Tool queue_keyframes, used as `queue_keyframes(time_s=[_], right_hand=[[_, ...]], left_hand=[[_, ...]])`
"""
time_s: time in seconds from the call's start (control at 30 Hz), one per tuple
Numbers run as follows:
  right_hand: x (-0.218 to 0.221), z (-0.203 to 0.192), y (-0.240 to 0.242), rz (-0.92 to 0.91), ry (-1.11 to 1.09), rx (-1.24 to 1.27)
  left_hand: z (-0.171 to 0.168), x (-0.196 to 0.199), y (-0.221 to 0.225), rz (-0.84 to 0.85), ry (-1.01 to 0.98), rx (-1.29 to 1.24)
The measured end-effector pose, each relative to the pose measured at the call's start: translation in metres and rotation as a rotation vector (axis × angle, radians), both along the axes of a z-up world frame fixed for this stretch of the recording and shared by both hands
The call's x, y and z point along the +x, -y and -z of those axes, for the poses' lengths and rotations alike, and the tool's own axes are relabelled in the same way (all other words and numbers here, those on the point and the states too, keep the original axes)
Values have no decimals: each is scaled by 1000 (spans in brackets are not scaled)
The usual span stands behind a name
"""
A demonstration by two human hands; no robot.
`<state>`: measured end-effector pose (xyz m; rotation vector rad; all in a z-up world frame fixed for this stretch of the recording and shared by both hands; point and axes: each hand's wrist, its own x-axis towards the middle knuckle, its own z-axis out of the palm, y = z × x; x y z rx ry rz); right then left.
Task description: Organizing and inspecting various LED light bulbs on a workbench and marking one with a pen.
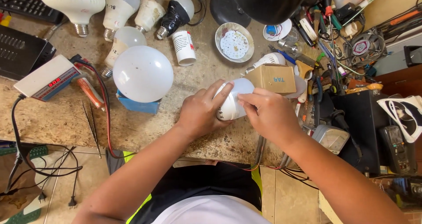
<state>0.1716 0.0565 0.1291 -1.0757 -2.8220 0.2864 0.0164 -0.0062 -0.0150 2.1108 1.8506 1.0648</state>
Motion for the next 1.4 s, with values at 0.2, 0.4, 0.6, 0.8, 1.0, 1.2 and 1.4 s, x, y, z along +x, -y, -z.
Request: queue_keyframes(time_s=[0.2, 0.4, 0.6, 0.8, 1.0, 1.2, 1.4], right_hand=[[0, 2, 7, -63, 116, 104], [0, 11, 13, 3, 137, 160], [-2, 0, 4, -75, 170, 110], [7, 1, -6, -196, 50, 12], [4, 3, -9, -280, 162, 260], [-2, 1, -18, -284, 143, 216], [0, -2, -21, -307, 137, 151]], left_hand=[[5, 5, 0, -21, -45, 39], [12, 15, -1, -128, -127, 71], [6, 13, 2, -119, -119, 93], [1, 3, 4, -44, -6, 19], [-7, -3, 0, 46, 51, -58], [-30, -5, 1, 46, 76, -188], [-44, -14, 6, 168, 219, -189]])
